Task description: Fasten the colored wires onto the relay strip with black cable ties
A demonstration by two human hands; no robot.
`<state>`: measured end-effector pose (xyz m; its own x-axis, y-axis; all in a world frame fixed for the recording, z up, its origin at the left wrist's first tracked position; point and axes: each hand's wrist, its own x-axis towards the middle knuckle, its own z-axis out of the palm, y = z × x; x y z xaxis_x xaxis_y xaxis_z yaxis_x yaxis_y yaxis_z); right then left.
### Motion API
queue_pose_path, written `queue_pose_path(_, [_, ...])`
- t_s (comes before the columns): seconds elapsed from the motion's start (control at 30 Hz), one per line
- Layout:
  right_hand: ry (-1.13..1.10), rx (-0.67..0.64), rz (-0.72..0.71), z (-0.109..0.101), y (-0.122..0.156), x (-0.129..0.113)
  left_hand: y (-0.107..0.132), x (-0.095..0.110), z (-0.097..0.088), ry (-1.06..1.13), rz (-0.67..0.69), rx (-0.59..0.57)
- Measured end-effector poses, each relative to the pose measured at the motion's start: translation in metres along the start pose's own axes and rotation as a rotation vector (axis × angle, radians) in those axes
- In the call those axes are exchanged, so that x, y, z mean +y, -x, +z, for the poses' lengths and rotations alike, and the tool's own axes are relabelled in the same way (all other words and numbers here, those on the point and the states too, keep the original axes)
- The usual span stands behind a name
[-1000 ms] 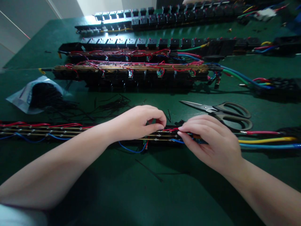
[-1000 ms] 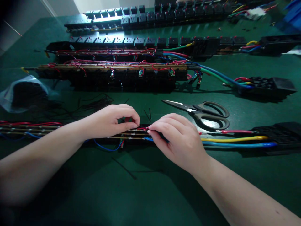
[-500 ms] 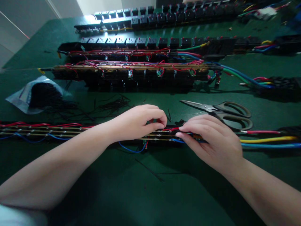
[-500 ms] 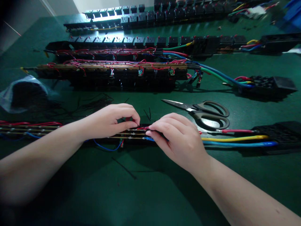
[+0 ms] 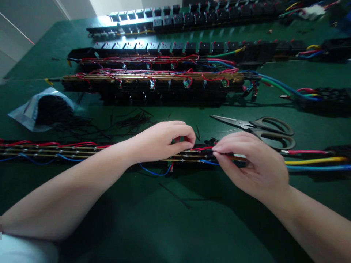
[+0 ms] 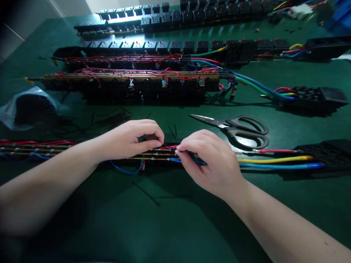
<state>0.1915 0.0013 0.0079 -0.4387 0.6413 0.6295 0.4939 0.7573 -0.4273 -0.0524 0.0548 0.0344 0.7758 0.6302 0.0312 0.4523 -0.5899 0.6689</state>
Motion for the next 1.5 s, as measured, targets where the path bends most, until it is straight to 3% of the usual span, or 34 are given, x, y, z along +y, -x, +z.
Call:
queue_pose_path(0.13, [-0.078,0.090,0.086,0.001,0.003,-0.001,0.005,0.005,-0.015,-0.118,-0.100,-0.038])
queue_pose_path(0.3, [-0.061,0.081,0.068,-0.002,-0.006,-0.009,0.015,0.014,-0.041,-0.212,-0.238,-0.185])
queue_pose_path(0.4, [-0.034,0.065,0.077,-0.003,-0.017,-0.020,0.018,0.014,-0.044,-0.234,-0.256,-0.218])
queue_pose_path(0.53, [-0.063,0.088,0.089,0.005,-0.035,-0.034,0.021,0.003,-0.038,-0.240,-0.211,-0.219])
queue_pose_path(0.67, [-0.194,0.172,0.220,0.022,-0.050,-0.035,0.030,-0.007,-0.032,-0.185,-0.175,-0.194])
queue_pose_path(0.87, [-0.408,0.162,0.406,0.036,-0.051,-0.017,0.051,0.008,-0.008,-0.459,-0.144,-0.093])
queue_pose_path(1.03, [-0.543,0.167,0.503,0.034,-0.046,-0.005,0.052,0.013,0.014,-0.570,-0.152,-0.054])
queue_pose_path(1.33, [-0.449,0.140,0.448,0.035,-0.049,-0.009,0.049,0.007,0.022,-0.596,-0.044,0.035])
queue_pose_path(1.5, [-0.411,0.125,0.433,0.035,-0.049,-0.009,0.050,0.005,0.019,-0.560,-0.036,0.012])
